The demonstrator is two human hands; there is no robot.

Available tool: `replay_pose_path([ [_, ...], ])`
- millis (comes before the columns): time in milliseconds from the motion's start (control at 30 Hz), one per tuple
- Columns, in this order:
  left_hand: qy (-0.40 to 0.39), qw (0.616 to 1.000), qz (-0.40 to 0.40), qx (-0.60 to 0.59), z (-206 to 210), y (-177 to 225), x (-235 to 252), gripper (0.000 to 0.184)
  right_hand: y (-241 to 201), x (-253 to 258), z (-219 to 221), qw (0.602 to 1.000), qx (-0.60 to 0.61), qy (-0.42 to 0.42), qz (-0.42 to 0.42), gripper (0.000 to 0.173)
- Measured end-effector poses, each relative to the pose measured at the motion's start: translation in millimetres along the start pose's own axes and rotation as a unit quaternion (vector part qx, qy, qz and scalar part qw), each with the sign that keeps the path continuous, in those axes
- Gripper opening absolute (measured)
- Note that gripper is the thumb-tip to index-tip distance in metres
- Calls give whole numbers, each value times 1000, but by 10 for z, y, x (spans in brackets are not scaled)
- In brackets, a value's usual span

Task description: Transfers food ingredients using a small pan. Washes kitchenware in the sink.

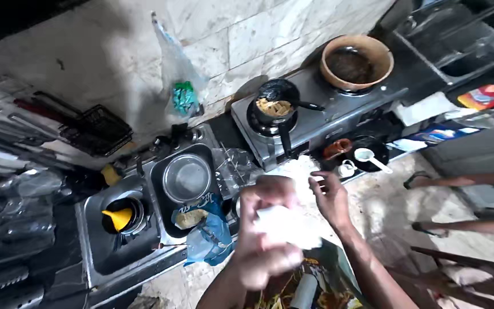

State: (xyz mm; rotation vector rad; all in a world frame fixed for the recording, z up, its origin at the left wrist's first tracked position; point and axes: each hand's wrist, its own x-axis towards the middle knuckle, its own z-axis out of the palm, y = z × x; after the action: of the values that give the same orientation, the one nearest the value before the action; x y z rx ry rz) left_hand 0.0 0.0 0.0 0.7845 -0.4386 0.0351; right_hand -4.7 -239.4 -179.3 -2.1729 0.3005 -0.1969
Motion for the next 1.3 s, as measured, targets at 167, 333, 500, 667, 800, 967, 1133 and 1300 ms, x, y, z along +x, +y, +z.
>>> replay_pose_path([
  [167, 68, 982, -133, 116, -962, -741, -358, 48, 96, -114, 76, 999, 8, -46, -15, 35],
  [333, 171, 939, -205, 216, -1440, -1263, -558, 22, 200, -111, 124, 994, -4, -103, 29, 31],
  [500, 222, 901, -252, 274, -1575, -1786, -408, 18, 317, 65, 150, 985, -51, -147, 72, 31],
  [667, 244, 878, -281, 301, -1551, -2181, -73, 21, 703, 494, 232, 973, -84, -148, 155, 33],
  [800, 216, 866, -327, 312, -1504, -2438, 217, 32, 963, 843, 348, 965, -109, -138, 196, 39],
  [967, 165, 874, -331, 316, -1509, -2734, 541, 33, 1156, 1177, 480, 960, -106, -152, 212, 48],
  [1133, 170, 843, -447, 246, -1301, -2836, 959, 68, 1112, 1352, 489, 949, -118, -194, 219, 54],
  [1300, 202, 814, -512, 188, -1099, -3006, 1310, 30, 776, 1543, 65, 983, -7, -56, 175, 43],
])
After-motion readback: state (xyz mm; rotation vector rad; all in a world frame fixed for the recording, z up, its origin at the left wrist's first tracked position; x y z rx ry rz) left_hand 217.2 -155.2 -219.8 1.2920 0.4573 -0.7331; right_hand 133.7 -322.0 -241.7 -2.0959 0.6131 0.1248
